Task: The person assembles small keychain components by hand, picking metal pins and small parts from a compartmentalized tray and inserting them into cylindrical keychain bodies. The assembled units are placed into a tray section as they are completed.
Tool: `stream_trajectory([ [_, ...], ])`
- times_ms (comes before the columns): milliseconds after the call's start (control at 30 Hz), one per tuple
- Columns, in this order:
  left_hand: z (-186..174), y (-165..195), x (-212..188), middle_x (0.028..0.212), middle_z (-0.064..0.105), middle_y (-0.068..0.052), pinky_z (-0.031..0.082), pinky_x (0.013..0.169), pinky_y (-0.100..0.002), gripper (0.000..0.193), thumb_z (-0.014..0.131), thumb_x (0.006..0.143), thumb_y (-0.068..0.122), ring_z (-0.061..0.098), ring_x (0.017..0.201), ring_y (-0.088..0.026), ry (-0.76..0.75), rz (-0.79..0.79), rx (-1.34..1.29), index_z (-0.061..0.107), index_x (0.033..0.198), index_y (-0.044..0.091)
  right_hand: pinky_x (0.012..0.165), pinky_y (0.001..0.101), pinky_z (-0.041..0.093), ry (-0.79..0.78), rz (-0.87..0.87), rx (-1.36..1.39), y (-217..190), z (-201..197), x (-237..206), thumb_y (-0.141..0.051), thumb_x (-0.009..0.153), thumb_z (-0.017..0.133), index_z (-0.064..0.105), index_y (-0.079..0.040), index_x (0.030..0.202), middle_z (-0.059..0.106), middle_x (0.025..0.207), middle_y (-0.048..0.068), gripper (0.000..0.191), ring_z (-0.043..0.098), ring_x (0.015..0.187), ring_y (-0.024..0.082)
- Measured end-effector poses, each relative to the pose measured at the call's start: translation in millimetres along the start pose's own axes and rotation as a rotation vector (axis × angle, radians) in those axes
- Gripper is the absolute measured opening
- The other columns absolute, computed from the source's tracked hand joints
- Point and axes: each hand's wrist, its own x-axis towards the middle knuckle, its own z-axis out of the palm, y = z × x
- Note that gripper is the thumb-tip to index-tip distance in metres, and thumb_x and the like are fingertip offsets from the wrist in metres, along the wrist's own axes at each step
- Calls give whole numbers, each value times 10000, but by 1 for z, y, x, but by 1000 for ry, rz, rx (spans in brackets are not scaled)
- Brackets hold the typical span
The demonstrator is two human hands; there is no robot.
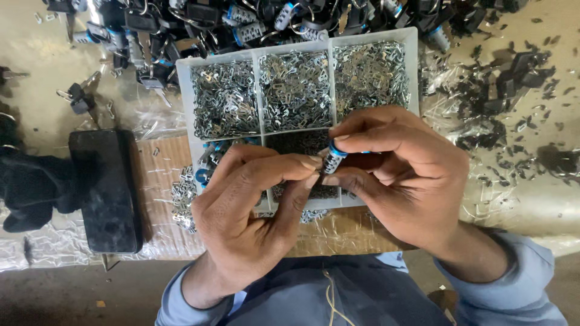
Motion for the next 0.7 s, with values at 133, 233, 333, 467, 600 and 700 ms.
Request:
stream_trajectory([
  [133, 2, -1, -2, 1019, 755, -56, 550, 652, -220, 220, 852, 931, -6, 707, 821, -121, 22, -17, -7, 697, 1079, 44, 746, 157, 648, 10, 13, 58, 1, 1, -2, 122, 908, 789, 666, 20, 1198, 649, 1232, 167, 331, 730, 1013, 118],
  [233, 0, 0, -3, 1000, 758, -60, 542, 649, -226, 218, 854, 909, -12, 701, 812, -129, 5, -27, 17, 700, 1054, 42, 766, 161, 654, -2, -8, 42, 2, 1, -3, 128, 913, 789, 675, 6, 1187, 650, 1216, 148, 321, 732, 1008, 108],
  [333, -1, -1, -3, 1018, 769, -50, 545, 675, -231, 217, 849, 907, -13, 698, 814, -122, -24, 7, 12, 705, 1050, 63, 706, 135, 609, -12, -14, -53, 1, -1, -3, 131, 899, 798, 702, -15, 1174, 663, 1200, 136, 326, 722, 949, 90],
  [467, -1, -3, -3, 1016, 777, -42, 570, 691, -230, 201, 841, 939, -7, 721, 834, -120, -19, -20, -27, 692, 1054, 62, 693, 136, 610, -20, 8, -94, -3, -2, 1, 137, 885, 787, 704, -17, 1175, 669, 1237, 140, 339, 728, 956, 105],
  [600, -3, -1, -3, 1044, 760, -39, 560, 745, -274, 198, 828, 920, -1, 704, 912, -161, -14, -12, 70, 696, 1053, 62, 777, 168, 653, -5, 34, -1, -8, 2, 5, 135, 897, 767, 674, -4, 1204, 650, 1247, 149, 351, 717, 1035, 126],
  [700, -5, 0, 2, 1067, 746, -32, 556, 787, -293, 234, 795, 870, -24, 686, 982, -191, -53, 20, 110, 712, 1061, 84, 816, 217, 673, 37, 99, 48, -9, 4, 8, 134, 819, 758, 657, 24, 1125, 632, 1223, 174, 341, 710, 1029, 154],
])
